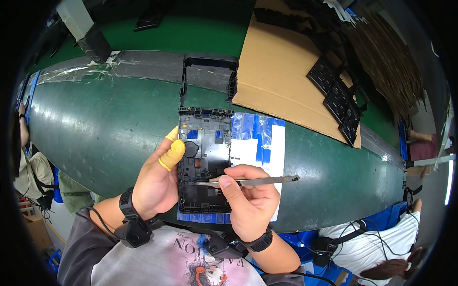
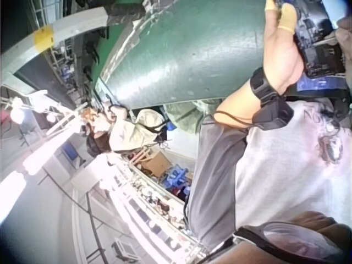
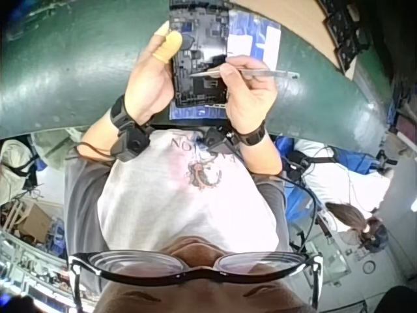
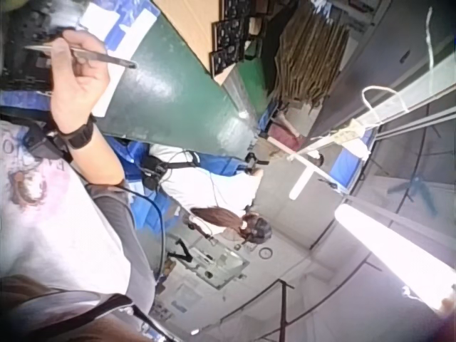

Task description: Inspecting and assembling plastic and electronic components at a workbench.

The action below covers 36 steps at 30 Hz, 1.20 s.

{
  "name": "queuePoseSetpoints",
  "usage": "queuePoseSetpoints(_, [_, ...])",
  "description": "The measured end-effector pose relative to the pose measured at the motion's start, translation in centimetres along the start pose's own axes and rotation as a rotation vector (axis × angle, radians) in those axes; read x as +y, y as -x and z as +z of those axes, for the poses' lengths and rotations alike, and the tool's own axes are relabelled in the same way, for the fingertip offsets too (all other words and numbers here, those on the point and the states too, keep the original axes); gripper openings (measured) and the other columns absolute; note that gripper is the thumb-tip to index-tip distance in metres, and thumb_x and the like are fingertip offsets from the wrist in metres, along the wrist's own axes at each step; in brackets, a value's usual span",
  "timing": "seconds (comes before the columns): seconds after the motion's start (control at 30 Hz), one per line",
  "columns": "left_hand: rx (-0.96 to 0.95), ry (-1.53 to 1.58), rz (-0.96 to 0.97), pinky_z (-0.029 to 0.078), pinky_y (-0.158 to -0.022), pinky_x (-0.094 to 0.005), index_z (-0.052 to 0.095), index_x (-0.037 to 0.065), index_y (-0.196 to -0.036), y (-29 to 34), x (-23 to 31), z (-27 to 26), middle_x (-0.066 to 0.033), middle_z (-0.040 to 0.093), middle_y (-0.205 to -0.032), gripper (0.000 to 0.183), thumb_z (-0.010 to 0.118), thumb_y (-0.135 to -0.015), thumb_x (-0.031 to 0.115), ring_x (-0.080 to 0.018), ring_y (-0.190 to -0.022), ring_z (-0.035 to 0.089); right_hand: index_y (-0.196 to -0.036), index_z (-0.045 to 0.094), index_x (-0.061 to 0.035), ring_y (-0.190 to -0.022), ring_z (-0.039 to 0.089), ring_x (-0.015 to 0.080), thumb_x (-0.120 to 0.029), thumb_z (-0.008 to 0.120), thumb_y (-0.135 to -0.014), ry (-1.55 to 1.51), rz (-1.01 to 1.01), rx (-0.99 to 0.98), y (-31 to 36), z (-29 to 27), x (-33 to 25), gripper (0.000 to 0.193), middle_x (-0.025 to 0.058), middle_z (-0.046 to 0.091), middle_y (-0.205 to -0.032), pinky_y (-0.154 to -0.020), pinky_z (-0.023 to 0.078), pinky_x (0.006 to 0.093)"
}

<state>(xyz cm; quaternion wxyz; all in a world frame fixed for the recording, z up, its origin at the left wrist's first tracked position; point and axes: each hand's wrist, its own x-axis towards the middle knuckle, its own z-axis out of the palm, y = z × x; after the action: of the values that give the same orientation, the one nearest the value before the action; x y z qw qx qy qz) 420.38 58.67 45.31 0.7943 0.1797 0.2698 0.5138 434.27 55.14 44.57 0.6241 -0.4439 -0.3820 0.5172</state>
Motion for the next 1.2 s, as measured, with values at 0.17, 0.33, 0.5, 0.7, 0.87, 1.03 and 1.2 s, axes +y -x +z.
queuePoseSetpoints(0.17, [-0.120,-0.136,0.032,0.039,-0.082,-0.0283,0.017,0.011,-0.129,0.0,-0.4,-0.9,-0.0062,0.038,-0.118,0.077,0.045,-0.062,-0.017,-0.0175,-0.106,0.042,-0.088,0.051,0.0042,-0.068,0.056,0.0108,0.005,0.057,-0.073,0.012,0.002,-0.002,0.0,-0.3,-0.2,0.017,0.0088,0.057,-0.077,-0.060,0.045,0.0190])
queuePoseSetpoints(0.33, [-0.068,-0.156,0.043,0.038,-0.083,-0.0275,0.019,0.011,-0.129,0.0,0.3,-0.6,-0.0048,0.041,-0.113,0.086,0.047,-0.052,-0.017,-0.0162,-0.094,0.045,-0.088,0.051,0.0035,-0.065,0.055,0.0108,0.003,0.058,-0.072,-0.056,-0.053,0.048,-1.1,-1.9,-1.1,0.018,0.0085,0.057,-0.075,-0.062,0.044,0.0202])
queuePoseSetpoints(0.5, [0.010,-0.197,0.219,0.039,-0.080,-0.0279,0.027,0.007,-0.124,-0.3,1.2,-0.8,-0.0045,0.046,-0.106,0.070,0.057,-0.061,0.000,-0.0157,-0.091,0.046,-0.088,0.051,0.0016,-0.060,0.053,0.0089,0.002,0.054,-0.074,0.072,-0.122,0.138,-4.2,-3.3,-1.2,0.014,0.0065,0.056,-0.069,-0.048,0.033,0.0160])
queuePoseSetpoints(0.7, [0.104,-0.051,0.141,0.044,-0.077,-0.0297,0.035,0.007,-0.117,-1.0,1.2,-0.6,-0.0059,0.049,-0.104,0.033,0.040,-0.086,0.017,-0.0132,-0.086,0.050,-0.087,0.051,0.0040,-0.065,0.057,0.0124,0.007,0.052,-0.074,0.141,-0.027,0.128,-4.2,-4.3,0.4,0.014,0.0089,0.057,-0.075,-0.061,0.046,0.0201])
queuePoseSetpoints(0.87, [0.105,-0.005,0.106,0.045,-0.076,-0.0293,0.036,0.006,-0.115,-1.1,1.0,-0.9,-0.0060,0.049,-0.103,0.031,0.039,-0.087,0.018,-0.0131,-0.089,0.050,-0.088,0.050,0.0047,-0.065,0.057,0.0124,0.008,0.051,-0.074,0.225,0.019,0.105,-4.0,-4.1,0.4,0.015,0.0096,0.057,-0.075,-0.061,0.047,0.0204])
queuePoseSetpoints(1.03, [0.119,-0.019,0.118,0.044,-0.079,-0.0309,0.036,0.006,-0.115,-1.3,1.0,-0.5,-0.0067,0.048,-0.105,0.031,0.039,-0.086,0.017,-0.0149,-0.093,0.050,-0.088,0.050,0.0044,-0.065,0.057,0.0116,0.008,0.051,-0.074,0.218,0.024,0.108,-4.0,-4.2,0.6,0.015,0.0093,0.057,-0.075,-0.061,0.047,0.0205])
queuePoseSetpoints(1.2, [0.114,-0.018,0.096,0.042,-0.081,-0.0310,0.037,0.006,-0.114,-1.1,1.0,-0.5,-0.0072,0.048,-0.107,0.031,0.041,-0.085,0.017,-0.0162,-0.096,0.049,-0.088,0.050,0.0044,-0.066,0.057,0.0114,0.008,0.051,-0.074,0.222,0.032,0.104,-4.0,-4.1,0.7,0.015,0.0091,0.056,-0.075,-0.061,0.047,0.0206])
